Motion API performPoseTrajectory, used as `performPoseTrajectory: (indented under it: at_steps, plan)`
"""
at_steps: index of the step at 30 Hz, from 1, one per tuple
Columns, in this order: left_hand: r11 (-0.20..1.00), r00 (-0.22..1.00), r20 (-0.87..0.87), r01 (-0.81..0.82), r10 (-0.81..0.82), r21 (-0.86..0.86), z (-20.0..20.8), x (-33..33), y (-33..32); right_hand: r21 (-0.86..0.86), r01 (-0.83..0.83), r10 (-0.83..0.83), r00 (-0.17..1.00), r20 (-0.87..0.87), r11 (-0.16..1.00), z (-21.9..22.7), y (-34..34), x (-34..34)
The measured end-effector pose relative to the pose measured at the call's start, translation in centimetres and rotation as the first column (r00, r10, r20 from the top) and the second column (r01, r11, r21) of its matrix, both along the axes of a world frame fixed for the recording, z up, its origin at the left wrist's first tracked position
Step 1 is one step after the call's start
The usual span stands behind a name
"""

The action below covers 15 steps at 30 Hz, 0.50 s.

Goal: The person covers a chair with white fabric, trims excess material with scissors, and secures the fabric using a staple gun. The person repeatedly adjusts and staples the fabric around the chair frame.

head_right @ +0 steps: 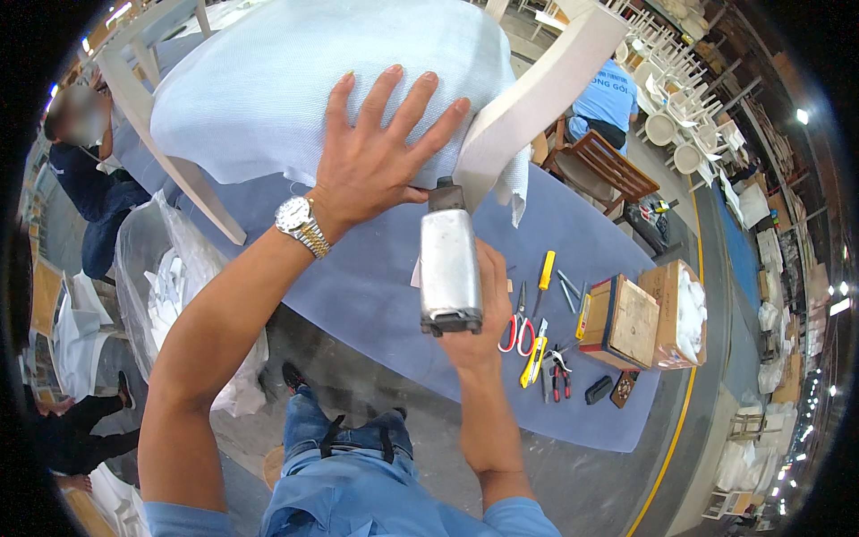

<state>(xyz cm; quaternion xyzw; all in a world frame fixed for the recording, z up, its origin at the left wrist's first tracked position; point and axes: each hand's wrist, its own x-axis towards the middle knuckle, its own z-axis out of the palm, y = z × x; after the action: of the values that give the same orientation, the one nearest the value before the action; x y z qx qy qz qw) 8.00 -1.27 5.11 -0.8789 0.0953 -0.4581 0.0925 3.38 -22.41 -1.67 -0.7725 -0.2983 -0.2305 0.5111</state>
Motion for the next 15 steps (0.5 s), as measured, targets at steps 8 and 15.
performPoseTrajectory:
  at_steps: [8,15]
  plan:
    - [1.000,0.999,0.039,0.024,-0.023,-0.005,-0.1,0.0,0.0,-0.040,0.034,-0.028,0.991,0.129,0.999,0.5,1.9,0.2]
    - [1.000,0.999,0.036,0.014,-0.014,-0.010,-0.3,0.2,-0.2,-0.026,0.049,-0.045,0.989,0.137,0.998,0.7,2.2,0.2]
